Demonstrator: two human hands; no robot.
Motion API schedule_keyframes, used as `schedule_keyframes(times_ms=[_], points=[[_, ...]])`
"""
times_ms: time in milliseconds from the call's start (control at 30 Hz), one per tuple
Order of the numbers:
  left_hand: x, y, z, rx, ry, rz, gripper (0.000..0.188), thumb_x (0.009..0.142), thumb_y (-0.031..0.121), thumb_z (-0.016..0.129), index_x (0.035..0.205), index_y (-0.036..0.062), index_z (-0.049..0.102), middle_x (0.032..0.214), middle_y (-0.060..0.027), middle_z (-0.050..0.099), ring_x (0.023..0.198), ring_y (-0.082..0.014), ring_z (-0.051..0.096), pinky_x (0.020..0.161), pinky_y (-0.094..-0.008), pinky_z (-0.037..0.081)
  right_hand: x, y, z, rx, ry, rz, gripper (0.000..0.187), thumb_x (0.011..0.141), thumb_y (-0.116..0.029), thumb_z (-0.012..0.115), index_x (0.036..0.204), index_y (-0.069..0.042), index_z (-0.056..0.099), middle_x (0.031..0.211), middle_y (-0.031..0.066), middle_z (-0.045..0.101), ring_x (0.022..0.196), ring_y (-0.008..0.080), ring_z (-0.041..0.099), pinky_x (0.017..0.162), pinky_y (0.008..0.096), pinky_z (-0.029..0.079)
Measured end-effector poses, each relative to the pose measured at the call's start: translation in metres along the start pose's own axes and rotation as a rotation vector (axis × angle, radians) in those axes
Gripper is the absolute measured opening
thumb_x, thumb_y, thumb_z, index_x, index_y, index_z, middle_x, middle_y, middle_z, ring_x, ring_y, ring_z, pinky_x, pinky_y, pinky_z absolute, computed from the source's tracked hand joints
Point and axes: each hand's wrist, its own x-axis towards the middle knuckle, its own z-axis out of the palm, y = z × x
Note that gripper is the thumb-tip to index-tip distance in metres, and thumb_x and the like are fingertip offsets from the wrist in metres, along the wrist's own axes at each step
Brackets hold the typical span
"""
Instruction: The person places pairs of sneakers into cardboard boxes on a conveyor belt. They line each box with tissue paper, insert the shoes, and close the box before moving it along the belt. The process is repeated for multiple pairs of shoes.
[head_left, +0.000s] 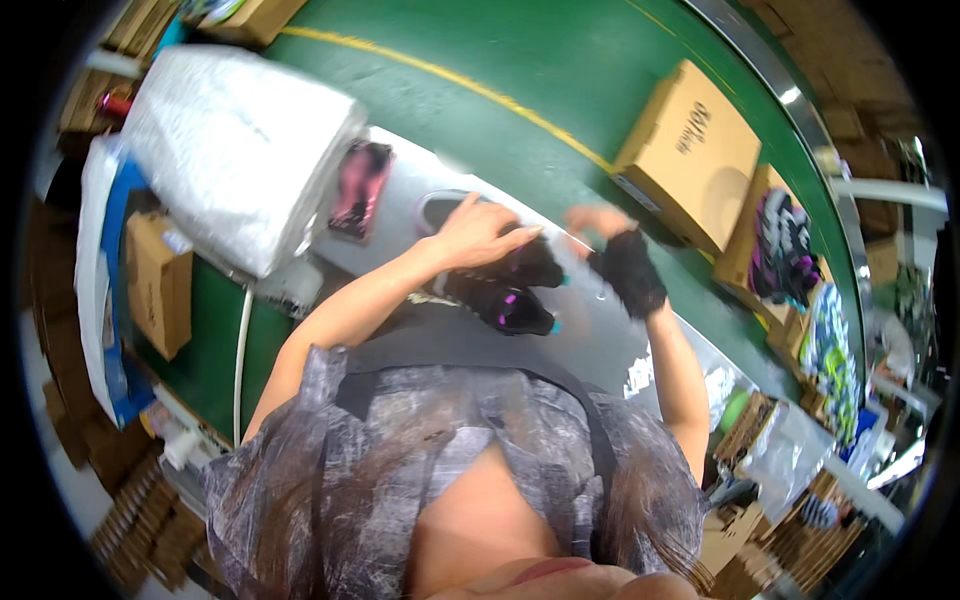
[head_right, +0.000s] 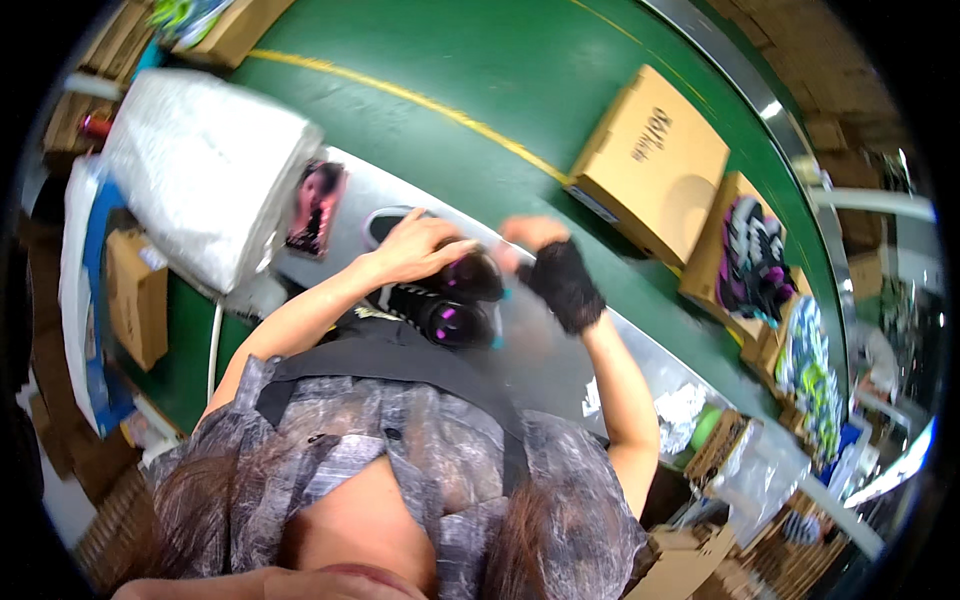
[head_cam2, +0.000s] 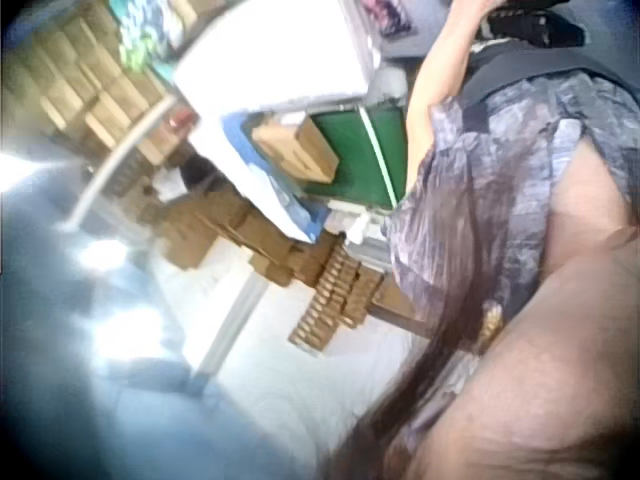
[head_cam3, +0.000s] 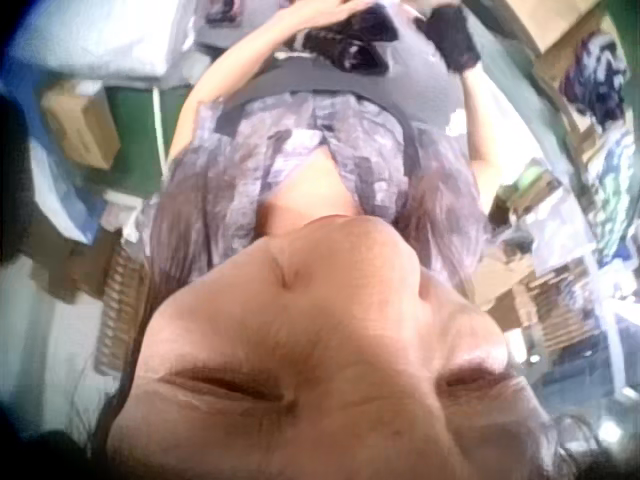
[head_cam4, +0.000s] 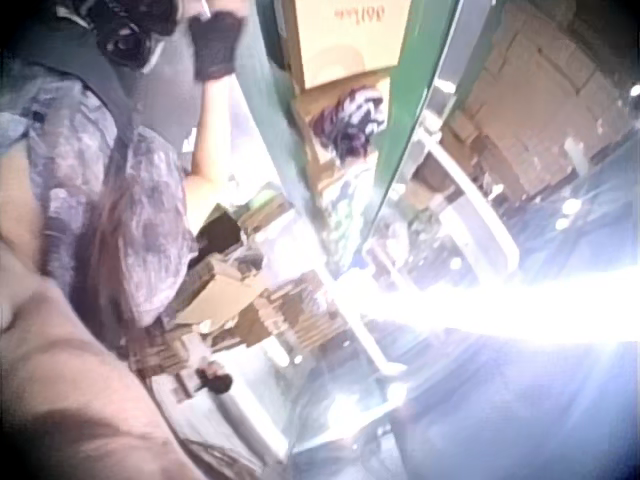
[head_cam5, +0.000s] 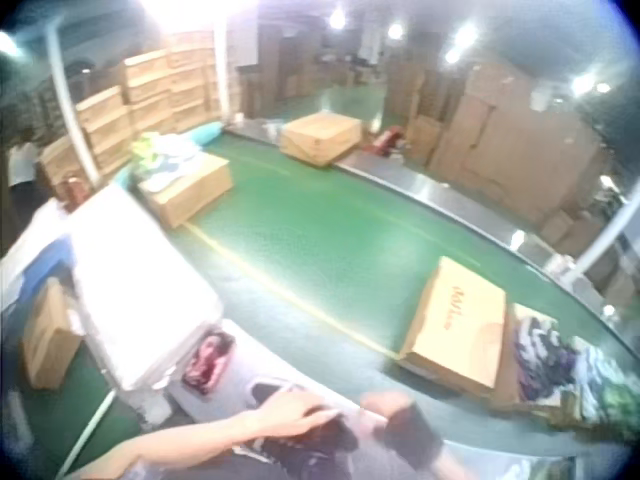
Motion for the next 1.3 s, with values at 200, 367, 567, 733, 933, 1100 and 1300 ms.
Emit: schedule_keyframes(times_ms=[200, 367, 567, 733, 933, 1100, 1300], points=[[0.024, 0.014, -0.016, 0.032, -0.17, -0.033, 0.054, 0.082, 0.052, 0.044, 0.078, 0.0005, 0.062, 0.069, -0.018, 0.059, 0.07, -0.034, 0.058, 0.066, -0.0391, 0.045, -0.003, 0.125, -0.017, -0.822, 0.364, 0.545, 0.069, 0.068, -0.015, 0.06, 0.129, -0.013, 0.029, 0.135, 0.0155, 0.027, 0.125, 0.0316, 0.023, 0.093, 0.0598, 0.018], [0.039, 0.027, -0.006, 0.102, 0.241, 0.087, 0.072, 0.08, 0.047, 0.051, 0.131, 0.0023, 0.026, 0.132, -0.0252, 0.027, 0.115, -0.0413, 0.035, 0.095, -0.0441, 0.031, 0.003, 0.109, 0.007, -0.604, 0.676, 0.36, 0.076, 0.064, -0.009, 0.059, 0.132, -0.008, 0.027, 0.131, 0.0157, 0.031, 0.122, 0.0282, 0.029, 0.093, 0.0502, 0.021], [0.048, 0.025, -0.01, 0.355, 0.354, 0.327, 0.059, 0.081, 0.049, 0.047, 0.127, 0.0137, 0.039, 0.136, -0.017, 0.026, 0.126, -0.0345, 0.024, 0.097, -0.0606, 0.017, -0.067, 0.064, -0.044, 0.633, 0.93, 0.086, 0.041, 0.08, -0.006, 0.053, 0.119, -0.001, 0.041, 0.113, 0.0173, 0.052, 0.099, 0.0245, 0.053, 0.086, 0.0355, 0.042], [0.042, -0.037, -0.025, 0.499, 0.237, 0.078, 0.038, 0.081, 0.042, 0.05, 0.092, 0.0067, 0.059, 0.09, -0.0084, 0.058, 0.091, -0.0233, 0.053, 0.085, -0.0435, 0.033, -0.145, 0.084, -0.011, 0.884, 1.101, 0.801, 0.031, 0.085, -0.02, 0.053, 0.111, -0.003, 0.05, 0.105, 0.0119, 0.056, 0.09, 0.017, 0.056, 0.073, 0.0277, 0.046], [0.021, -0.031, -0.024, 0.209, 0.731, 0.352, 0.025, 0.076, 0.023, 0.062, 0.092, 0.0042, 0.057, 0.091, -0.0102, 0.058, 0.093, -0.0245, 0.053, 0.083, -0.0388, 0.037, -0.266, 0.054, 0.102, -0.063, 0.913, 0.973, 0.027, 0.084, -0.018, 0.055, 0.108, -0.004, 0.052, 0.089, 0.0039, 0.055, 0.07, 0.008, 0.05, 0.061, 0.0195, 0.041], [-0.032, -0.042, -0.041, -0.087, 0.836, 0.197, 0.021, 0.079, 0.013, 0.058, 0.097, 0.002, 0.057, 0.09, -0.0125, 0.058, 0.084, -0.0254, 0.056, 0.073, -0.0326, 0.044, -0.241, 0.034, 0.118, 0.0, 0.956, 0.861, 0.027, 0.085, -0.018, 0.055, 0.107, -0.004, 0.052, 0.087, 0.0032, 0.055, 0.069, 0.0072, 0.049, 0.06, 0.019, 0.04], [-0.125, -0.118, -0.125, 0.006, 1.096, -0.234, 0.018, 0.082, 0.011, 0.053, 0.097, 0.0009, 0.059, 0.073, -0.0118, 0.056, 0.066, -0.0226, 0.055, 0.059, -0.0321, 0.044, -0.226, 0.035, 0.108, 0.063, 1.01, 0.836, 0.026, 0.085, -0.017, 0.055, 0.107, -0.004, 0.052, 0.085, 0.0025, 0.054, 0.067, 0.0062, 0.047, 0.059, 0.0183, 0.039]])
